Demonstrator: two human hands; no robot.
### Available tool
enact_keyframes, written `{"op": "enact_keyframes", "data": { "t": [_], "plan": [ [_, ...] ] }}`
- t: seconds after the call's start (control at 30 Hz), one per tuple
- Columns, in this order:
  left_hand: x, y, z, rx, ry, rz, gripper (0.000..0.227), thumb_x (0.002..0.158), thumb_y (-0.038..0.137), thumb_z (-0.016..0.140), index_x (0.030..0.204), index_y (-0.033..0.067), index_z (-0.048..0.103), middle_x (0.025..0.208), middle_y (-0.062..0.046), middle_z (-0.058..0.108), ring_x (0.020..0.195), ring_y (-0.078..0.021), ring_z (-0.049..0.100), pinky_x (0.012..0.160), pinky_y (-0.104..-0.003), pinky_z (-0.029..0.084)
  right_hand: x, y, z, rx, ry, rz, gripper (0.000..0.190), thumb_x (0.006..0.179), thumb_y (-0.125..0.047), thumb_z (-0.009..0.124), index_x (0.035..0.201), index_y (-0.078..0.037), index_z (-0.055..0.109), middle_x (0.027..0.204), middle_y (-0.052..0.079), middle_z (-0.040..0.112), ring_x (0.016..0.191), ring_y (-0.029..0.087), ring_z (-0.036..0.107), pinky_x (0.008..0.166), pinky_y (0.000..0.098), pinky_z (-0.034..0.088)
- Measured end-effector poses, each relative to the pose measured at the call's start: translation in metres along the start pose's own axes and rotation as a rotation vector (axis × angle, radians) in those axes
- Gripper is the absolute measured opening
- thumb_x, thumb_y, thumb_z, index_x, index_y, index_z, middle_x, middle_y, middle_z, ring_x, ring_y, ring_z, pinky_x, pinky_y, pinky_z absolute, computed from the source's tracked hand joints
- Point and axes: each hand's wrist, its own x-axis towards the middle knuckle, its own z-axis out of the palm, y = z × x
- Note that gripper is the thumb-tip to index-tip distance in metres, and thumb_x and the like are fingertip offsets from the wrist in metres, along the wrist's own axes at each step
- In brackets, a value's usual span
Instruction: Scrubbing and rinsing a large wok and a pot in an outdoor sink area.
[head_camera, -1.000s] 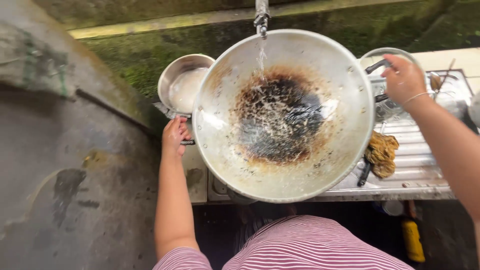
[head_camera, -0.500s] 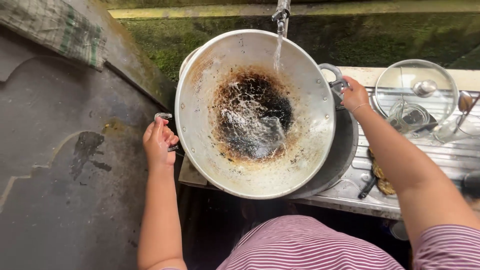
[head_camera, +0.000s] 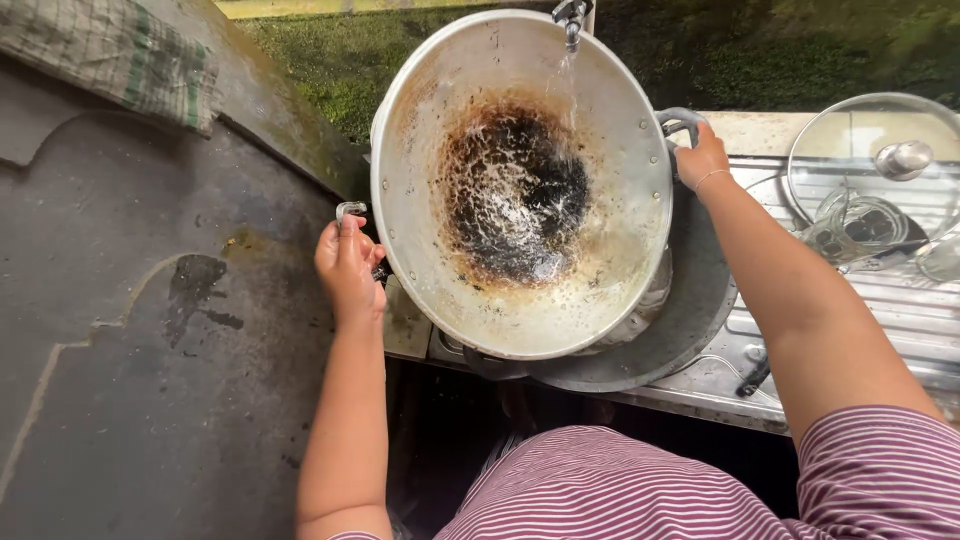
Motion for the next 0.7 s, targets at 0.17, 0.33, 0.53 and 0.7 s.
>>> {"op": "enact_keyframes", "data": {
  "t": [0.17, 0.33, 0.53, 0.7],
  "plan": [
    [0.004, 0.007, 0.001, 0.006, -0.013, -0.023, 0.022, 0.106, 0.025, 0.063, 0.100, 0.0038, 0.064, 0.055, 0.000, 0.037, 0.041, -0.0051, 0.035, 0.057, -0.021, 0.056, 0.004, 0.019, 0.021, -0.032, -0.038, -0.049, 0.069, 0.100, -0.038, 0.063, 0.159, -0.012, 0.039, 0.147, 0.026, 0.047, 0.138, 0.042, 0.048, 0.116, 0.0500, 0.037],
    [0.000, 0.019, 0.014, 0.033, -0.008, -0.069, 0.022, 0.105, 0.025, 0.063, 0.099, 0.0040, 0.063, 0.056, 0.000, 0.036, 0.041, -0.0043, 0.034, 0.060, -0.022, 0.059, -0.011, 0.014, 0.044, -0.090, 0.077, -0.443, 0.055, 0.098, -0.021, 0.070, 0.147, 0.000, 0.057, 0.134, 0.029, 0.057, 0.131, 0.047, 0.053, 0.114, 0.0510, 0.039],
    [-0.004, 0.021, 0.013, 0.038, 0.007, -0.105, 0.025, 0.104, 0.029, 0.064, 0.102, 0.0041, 0.064, 0.056, 0.000, 0.037, 0.043, -0.0055, 0.038, 0.064, -0.023, 0.061, -0.022, -0.004, 0.077, 0.183, -0.306, -0.709, 0.039, 0.104, -0.011, 0.055, 0.142, -0.011, 0.063, 0.134, 0.029, 0.061, 0.127, 0.044, 0.058, 0.107, 0.0547, 0.046],
    [-0.012, 0.016, 0.021, 0.042, -0.027, -0.025, 0.025, 0.105, 0.026, 0.062, 0.100, 0.0017, 0.064, 0.056, 0.000, 0.038, 0.042, -0.0047, 0.041, 0.063, -0.022, 0.060, -0.060, 0.038, 0.140, 1.651, -0.322, 0.227, 0.046, 0.103, -0.039, 0.057, 0.146, -0.023, 0.055, 0.156, 0.009, 0.054, 0.144, 0.025, 0.055, 0.107, 0.0387, 0.053]
  ]
}}
